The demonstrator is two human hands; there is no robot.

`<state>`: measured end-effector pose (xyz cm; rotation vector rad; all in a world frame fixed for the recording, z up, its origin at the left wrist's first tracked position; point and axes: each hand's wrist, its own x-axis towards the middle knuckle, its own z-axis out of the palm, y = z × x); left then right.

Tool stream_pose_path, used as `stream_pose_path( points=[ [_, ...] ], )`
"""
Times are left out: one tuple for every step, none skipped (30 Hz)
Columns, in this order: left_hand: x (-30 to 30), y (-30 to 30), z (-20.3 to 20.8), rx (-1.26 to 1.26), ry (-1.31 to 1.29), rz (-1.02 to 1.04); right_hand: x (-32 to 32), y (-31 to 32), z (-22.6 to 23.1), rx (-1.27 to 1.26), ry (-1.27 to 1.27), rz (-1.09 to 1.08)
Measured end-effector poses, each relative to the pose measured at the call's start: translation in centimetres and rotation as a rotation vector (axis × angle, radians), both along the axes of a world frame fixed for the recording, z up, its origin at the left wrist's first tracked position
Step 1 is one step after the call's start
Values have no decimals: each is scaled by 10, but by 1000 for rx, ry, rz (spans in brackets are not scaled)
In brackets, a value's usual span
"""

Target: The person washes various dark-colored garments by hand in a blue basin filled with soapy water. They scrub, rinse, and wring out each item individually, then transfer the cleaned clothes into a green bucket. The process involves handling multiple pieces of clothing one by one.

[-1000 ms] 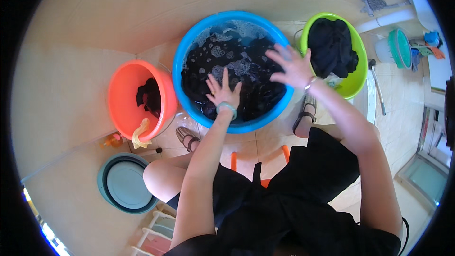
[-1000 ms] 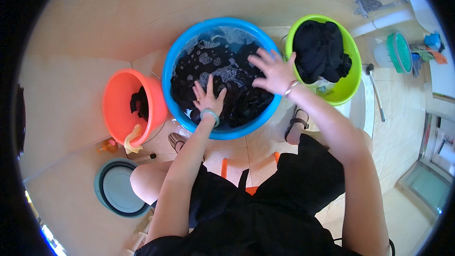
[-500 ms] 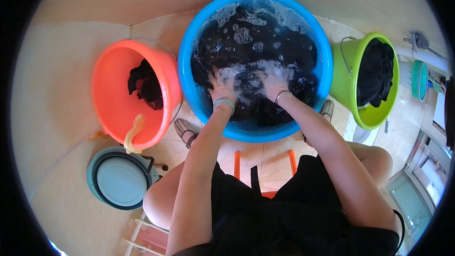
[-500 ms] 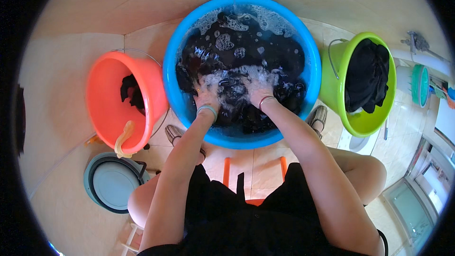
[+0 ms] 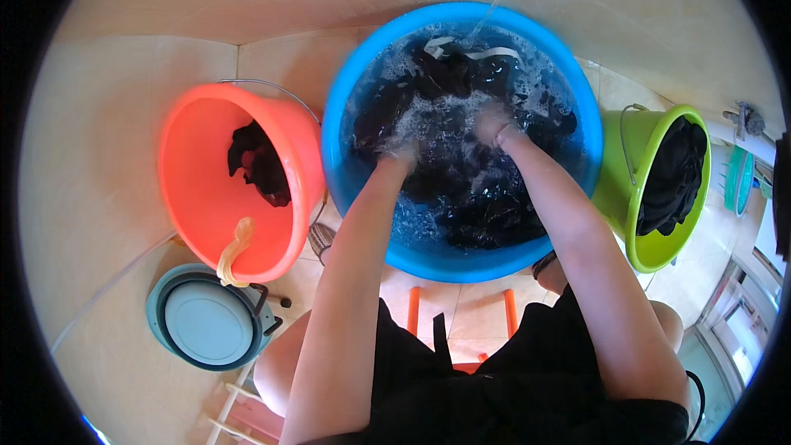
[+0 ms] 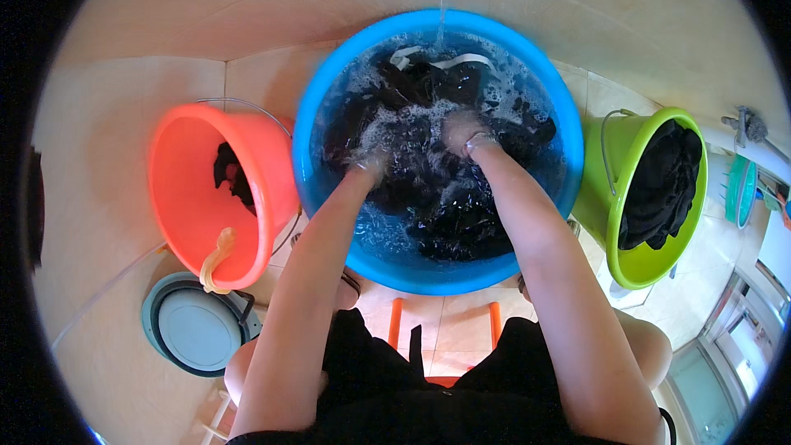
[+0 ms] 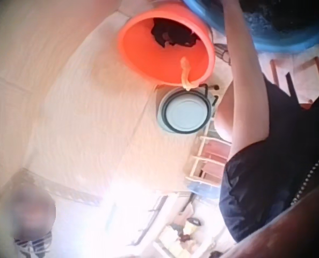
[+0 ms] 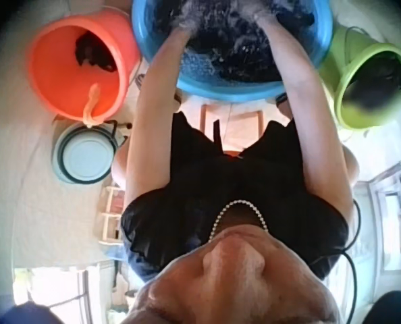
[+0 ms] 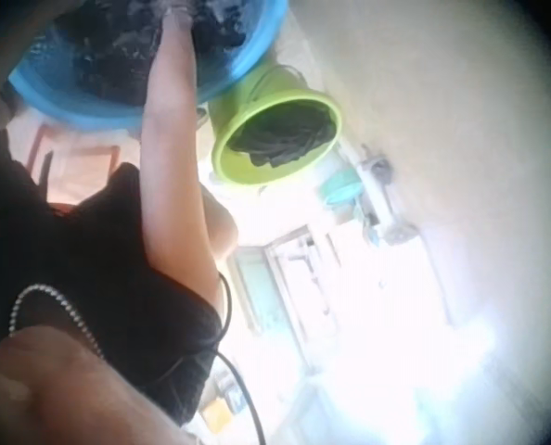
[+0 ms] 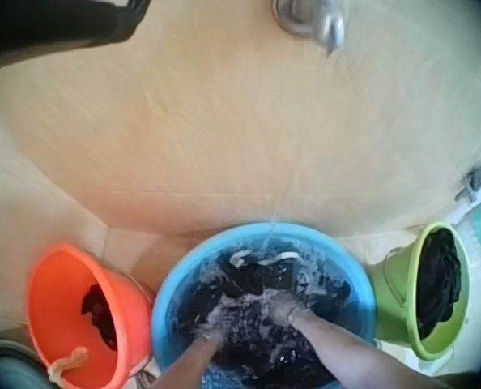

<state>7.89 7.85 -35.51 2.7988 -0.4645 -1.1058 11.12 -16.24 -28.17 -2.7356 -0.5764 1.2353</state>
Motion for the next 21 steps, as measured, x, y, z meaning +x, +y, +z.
stream_pose_path(
  points=[
    [12, -25, 28, -150, -17, 129, -7, -14, -9, 63, -38, -277],
    [25, -51, 65, -303, -30, 252, -16, -33, -19, 126, -87, -557],
    [37, -63, 104, -134, 181, 199, -26, -54, -25, 251, -72, -582],
    [40, -70, 132, -188, 165, 259, -33, -71, -29, 380, -52, -596],
    [34, -56, 152, -207, 147, 360, -38, -56, 1, 562, -26, -721],
    [29, -55, 169, -250, 127, 433, -47, -54, 29, 724, -17, -864],
    [25, -60, 183, -372, 54, 405, -59, -62, 37, 923, -33, -983],
    [22, -60, 194, -455, 71, 411, -67, -65, 51, 959, -43, -1025],
    [19, -55, 203, -536, 91, 423, -72, -64, 74, 995, -46, -1064],
    [16, -52, 211, -617, 113, 433, -78, -63, 97, 1030, -49, -1103],
    [14, -52, 221, -636, 109, 432, -82, -59, 128, 1131, -8, -1231],
    [11, -49, 224, -691, 131, 467, -83, -56, 145, 1192, -25, -1275],
    [7, -46, 223, -746, 155, 501, -85, -54, 158, 1253, -41, -1317],
    [4, -45, 226, -807, 182, 532, -88, -53, 174, 1309, -62, -1361],
    [3, -47, 243, -802, 317, 608, -87, -48, 193, 1337, -151, -1401],
    [-2, -50, 250, -795, 358, 680, -87, -48, 209, 1396, -150, -1413],
    [-8, -52, 258, -792, 393, 752, -86, -46, 227, 1399, -192, -1387],
    [-14, -50, 264, -783, 429, 833, -85, -42, 244, 1401, -223, -1360],
    [-16, -48, 269, -775, 466, 909, -85, -38, 263, 1427, -224, -1338],
    [-20, -44, 271, -763, 476, 936, -85, -35, 282, 1476, -256, -1312],
    [-26, -37, 265, -748, 492, 966, -85, -35, 301, 1534, -253, -1293]
  ],
)
